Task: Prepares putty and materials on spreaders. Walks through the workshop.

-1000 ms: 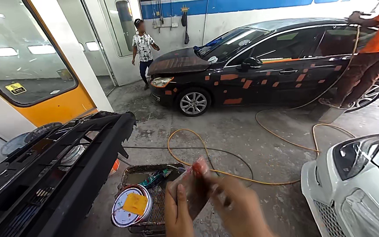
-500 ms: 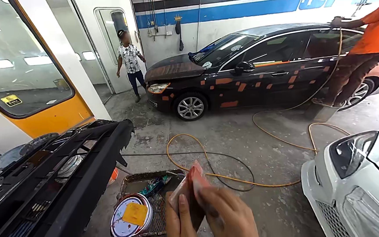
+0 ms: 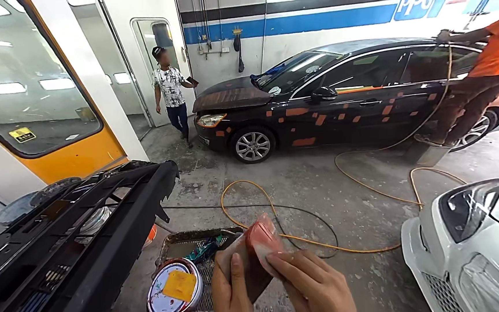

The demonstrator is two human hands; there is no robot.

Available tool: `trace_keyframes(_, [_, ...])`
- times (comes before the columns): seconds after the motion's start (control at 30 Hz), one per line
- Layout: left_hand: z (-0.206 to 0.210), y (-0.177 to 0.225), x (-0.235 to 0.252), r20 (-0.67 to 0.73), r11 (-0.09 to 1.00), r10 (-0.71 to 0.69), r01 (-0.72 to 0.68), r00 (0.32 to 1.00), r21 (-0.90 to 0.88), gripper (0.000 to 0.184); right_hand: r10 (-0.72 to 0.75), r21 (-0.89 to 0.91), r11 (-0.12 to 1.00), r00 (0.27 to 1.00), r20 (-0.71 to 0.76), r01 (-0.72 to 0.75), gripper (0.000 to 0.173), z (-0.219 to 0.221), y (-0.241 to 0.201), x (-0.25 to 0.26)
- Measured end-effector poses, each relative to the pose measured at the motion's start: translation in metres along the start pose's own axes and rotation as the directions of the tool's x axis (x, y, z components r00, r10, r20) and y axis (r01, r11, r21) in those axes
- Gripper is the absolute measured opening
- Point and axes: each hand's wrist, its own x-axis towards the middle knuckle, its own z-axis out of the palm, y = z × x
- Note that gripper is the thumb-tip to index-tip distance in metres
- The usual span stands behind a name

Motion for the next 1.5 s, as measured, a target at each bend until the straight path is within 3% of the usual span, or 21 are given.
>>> trace_keyframes(0.07, [-0.016, -0.005, 0.011, 0.063, 0.999, -0.025, 0.023, 0.998, 0.026, 0.018, -0.033, 0.028, 0.999, 0.997, -0.075, 0.035, 0.026, -0.016, 0.015, 0.004])
trace_keyframes(0.13, [-0.029, -0.007, 0.021, 0.189, 1.000, 0.004, -0.009, 0.982, 0.026, 0.016, 0.008, 0.213, 0.977, 0.987, -0.163, 0.027, 0.023, -0.028, 0.034, 0.012])
trace_keyframes(0.23, [-0.036, -0.011, 0.033, 0.329, 0.977, 0.154, -0.193, 0.932, 0.087, 0.024, 0.074, 0.637, 0.765, 0.996, 0.052, -0.091, 0.018, -0.037, 0.051, 0.024])
trace_keyframes(0.3, [-0.036, -0.013, 0.038, 0.388, 0.913, 0.257, -0.354, 0.885, 0.204, 0.032, 0.013, 0.525, 0.833, 0.955, 0.297, -0.175, 0.018, -0.047, 0.060, 0.030])
trace_keyframes(0.37, [-0.033, -0.015, 0.034, 0.411, 0.867, 0.290, -0.419, 0.864, 0.269, 0.037, 0.068, 0.113, 0.986, 0.908, 0.413, -0.125, 0.019, -0.060, 0.064, 0.035])
trace_keyframes(0.43, [-0.029, -0.018, 0.023, 0.356, 0.885, 0.279, -0.383, 0.892, 0.264, 0.036, 0.151, -0.119, 0.985, 0.949, 0.277, -0.122, 0.024, -0.060, 0.067, 0.032])
trace_keyframes(0.47, [-0.027, -0.019, 0.019, 0.312, 0.904, 0.266, -0.349, 0.912, 0.248, 0.035, 0.198, -0.068, 0.979, 0.969, 0.150, -0.190, 0.024, -0.056, 0.068, 0.027])
trace_keyframes(0.5, [-0.025, -0.019, 0.015, 0.274, 0.924, 0.250, -0.313, 0.929, 0.220, 0.033, 0.269, 0.115, 0.956, 0.963, 0.021, -0.269, 0.021, -0.048, 0.067, 0.022])
trace_keyframes(0.57, [-0.020, -0.019, 0.010, 0.225, 0.954, 0.224, -0.260, 0.948, 0.147, 0.026, 0.506, 0.568, 0.735, 0.857, -0.096, -0.370, 0.028, -0.030, 0.053, 0.013])
trace_keyframes(0.6, [-0.017, -0.019, 0.008, 0.221, 0.963, 0.210, -0.240, 0.953, 0.120, 0.024, 0.598, 0.686, 0.612, 0.798, -0.075, -0.395, 0.036, -0.021, 0.046, 0.009])
trace_keyframes(0.67, [-0.014, -0.017, 0.006, 0.238, 0.970, 0.188, -0.218, 0.953, 0.109, 0.026, 0.680, 0.751, 0.510, 0.731, -0.053, -0.420, 0.044, -0.001, 0.041, -0.001])
trace_keyframes(0.8, [-0.013, -0.017, 0.009, 0.325, 0.953, 0.178, -0.245, 0.929, 0.179, 0.035, 0.670, 0.746, 0.507, 0.742, -0.025, -0.433, 0.042, 0.021, 0.034, -0.007])
trace_keyframes(0.97, [-0.007, -0.011, -0.004, 0.491, 0.904, 0.057, -0.254, 0.869, 0.345, 0.066, 0.614, 0.840, 0.402, 0.788, 0.047, -0.364, 0.031, 0.022, 0.018, 0.000])
trace_keyframes(1.07, [-0.016, -0.014, 0.000, 0.448, 0.909, -0.001, -0.185, 0.894, 0.372, 0.042, 0.640, 0.864, 0.437, 0.761, -0.103, -0.251, 0.032, 0.008, 0.028, 0.009])
trace_keyframes(1.13, [-0.028, -0.017, 0.010, 0.368, 0.965, -0.047, -0.053, 0.929, 0.256, 0.025, 0.671, 0.883, 0.410, 0.731, -0.124, -0.227, 0.036, -0.002, 0.038, 0.014])
trace_keyframes(1.2, [-0.036, -0.017, 0.019, 0.337, 0.993, -0.075, 0.039, 0.939, 0.110, 0.023, 0.593, 0.893, 0.379, 0.805, -0.031, -0.245, 0.035, -0.005, 0.044, 0.013])
trace_keyframes(1.27, [-0.039, -0.020, 0.025, 0.336, 0.997, -0.030, 0.003, 0.941, 0.080, 0.026, 0.312, 0.811, 0.522, 0.944, 0.107, -0.264, 0.021, -0.009, 0.052, 0.009])
trace_keyframes(1.33, [-0.039, -0.020, 0.026, 0.319, 0.990, 0.017, -0.061, 0.947, 0.128, 0.028, 0.048, 0.534, 0.828, 0.970, 0.238, -0.172, 0.014, -0.024, 0.066, 0.018])
trace_keyframes(1.37, [-0.036, -0.020, 0.023, 0.286, 0.987, 0.029, -0.072, 0.958, 0.141, 0.029, 0.028, 0.304, 0.946, 0.961, 0.274, -0.115, 0.017, -0.033, 0.071, 0.024])
trace_keyframes(1.43, [-0.026, -0.018, 0.014, 0.175, 0.994, 0.012, -0.030, 0.985, 0.102, 0.025, 0.121, -0.009, 0.993, 0.978, 0.171, -0.121, 0.026, -0.038, 0.066, 0.031])
trace_keyframes(1.5, [-0.011, -0.013, 0.006, 0.067, 0.998, -0.033, 0.028, 0.997, 0.064, 0.024, 0.209, 0.017, 0.978, 0.977, 0.049, -0.210, 0.026, -0.019, 0.039, 0.024])
